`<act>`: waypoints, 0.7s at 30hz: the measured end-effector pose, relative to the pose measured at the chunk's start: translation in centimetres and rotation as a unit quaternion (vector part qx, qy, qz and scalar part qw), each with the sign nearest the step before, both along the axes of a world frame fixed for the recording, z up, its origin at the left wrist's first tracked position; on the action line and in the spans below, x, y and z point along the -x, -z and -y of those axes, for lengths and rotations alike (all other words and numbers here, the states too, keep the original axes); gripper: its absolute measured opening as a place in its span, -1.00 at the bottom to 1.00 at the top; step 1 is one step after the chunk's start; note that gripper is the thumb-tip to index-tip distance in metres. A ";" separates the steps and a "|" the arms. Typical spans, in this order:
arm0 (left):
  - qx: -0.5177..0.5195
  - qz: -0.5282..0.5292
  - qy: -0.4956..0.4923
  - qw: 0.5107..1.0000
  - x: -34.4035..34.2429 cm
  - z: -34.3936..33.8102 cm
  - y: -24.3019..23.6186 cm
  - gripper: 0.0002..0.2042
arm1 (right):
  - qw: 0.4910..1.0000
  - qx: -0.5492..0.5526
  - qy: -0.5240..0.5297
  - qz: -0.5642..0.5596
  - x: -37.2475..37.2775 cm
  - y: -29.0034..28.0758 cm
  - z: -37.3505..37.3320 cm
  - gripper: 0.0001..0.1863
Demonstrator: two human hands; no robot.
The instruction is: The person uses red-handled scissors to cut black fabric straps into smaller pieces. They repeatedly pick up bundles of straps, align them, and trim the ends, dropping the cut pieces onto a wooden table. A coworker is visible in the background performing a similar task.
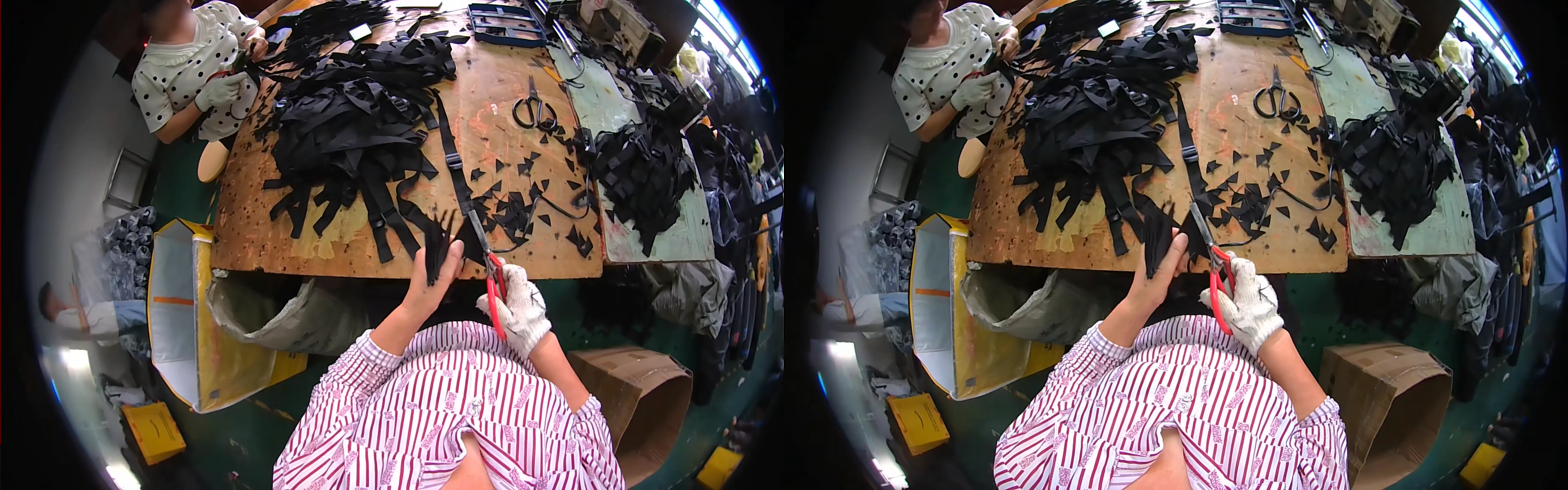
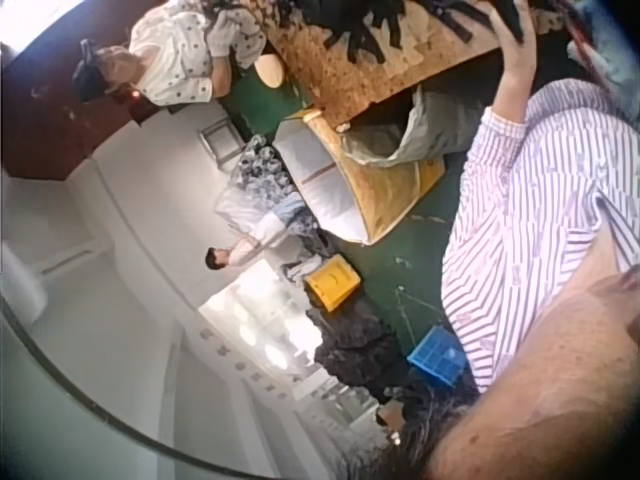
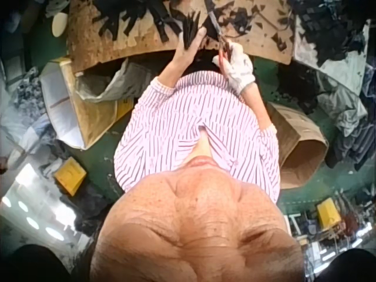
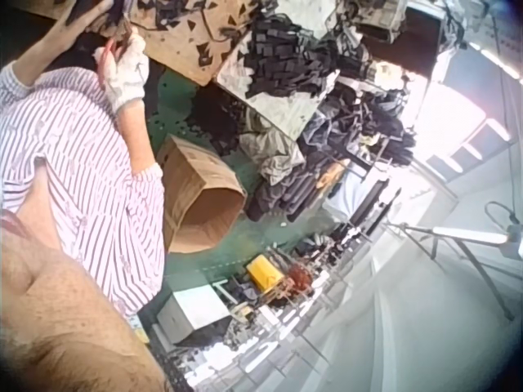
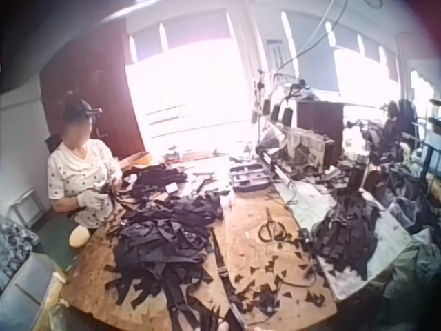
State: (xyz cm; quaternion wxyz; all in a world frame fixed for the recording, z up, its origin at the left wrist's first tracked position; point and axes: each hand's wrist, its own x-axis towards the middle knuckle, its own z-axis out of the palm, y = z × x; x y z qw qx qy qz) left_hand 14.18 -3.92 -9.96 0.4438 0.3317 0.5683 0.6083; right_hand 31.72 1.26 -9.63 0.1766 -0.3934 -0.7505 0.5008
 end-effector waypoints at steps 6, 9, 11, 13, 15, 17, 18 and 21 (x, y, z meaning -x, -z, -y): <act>-0.018 -0.003 -0.002 1.000 -0.3 0.2 -0.7 -0.72 | 0.999 -0.012 0.021 -0.021 0.3 -0.2 0.3 -0.38; -0.013 0.039 -0.013 0.999 -0.2 0.0 -0.9 -0.73 | 1.000 -0.008 0.021 -0.019 0.2 -0.2 0.6 -0.41; -0.016 0.086 -0.021 0.996 -0.3 -0.1 -0.7 -0.74 | 1.000 -0.008 0.015 -0.012 0.2 -0.5 0.6 -0.42; -0.012 0.065 -0.025 0.997 -0.3 0.0 -0.9 -0.75 | 1.000 -0.004 0.011 -0.016 0.3 -0.8 0.2 -0.43; 0.003 0.041 -0.009 0.999 -0.2 0.3 -1.0 -0.81 | 1.000 -0.001 0.010 -0.011 0.4 -0.9 -0.3 -0.47; 0.032 0.007 0.025 0.999 0.0 0.9 0.1 -0.93 | 0.995 0.077 0.050 -0.027 0.6 -0.7 -0.6 -0.50; -0.004 -0.060 -0.010 0.998 -0.7 1.2 0.9 -0.90 | 0.983 0.153 0.091 -0.044 1.0 -0.6 -0.6 -0.53; 0.023 -0.127 0.030 0.991 -1.6 1.7 0.8 -0.83 | 0.940 0.243 0.186 -0.148 1.8 -1.1 -1.2 -0.60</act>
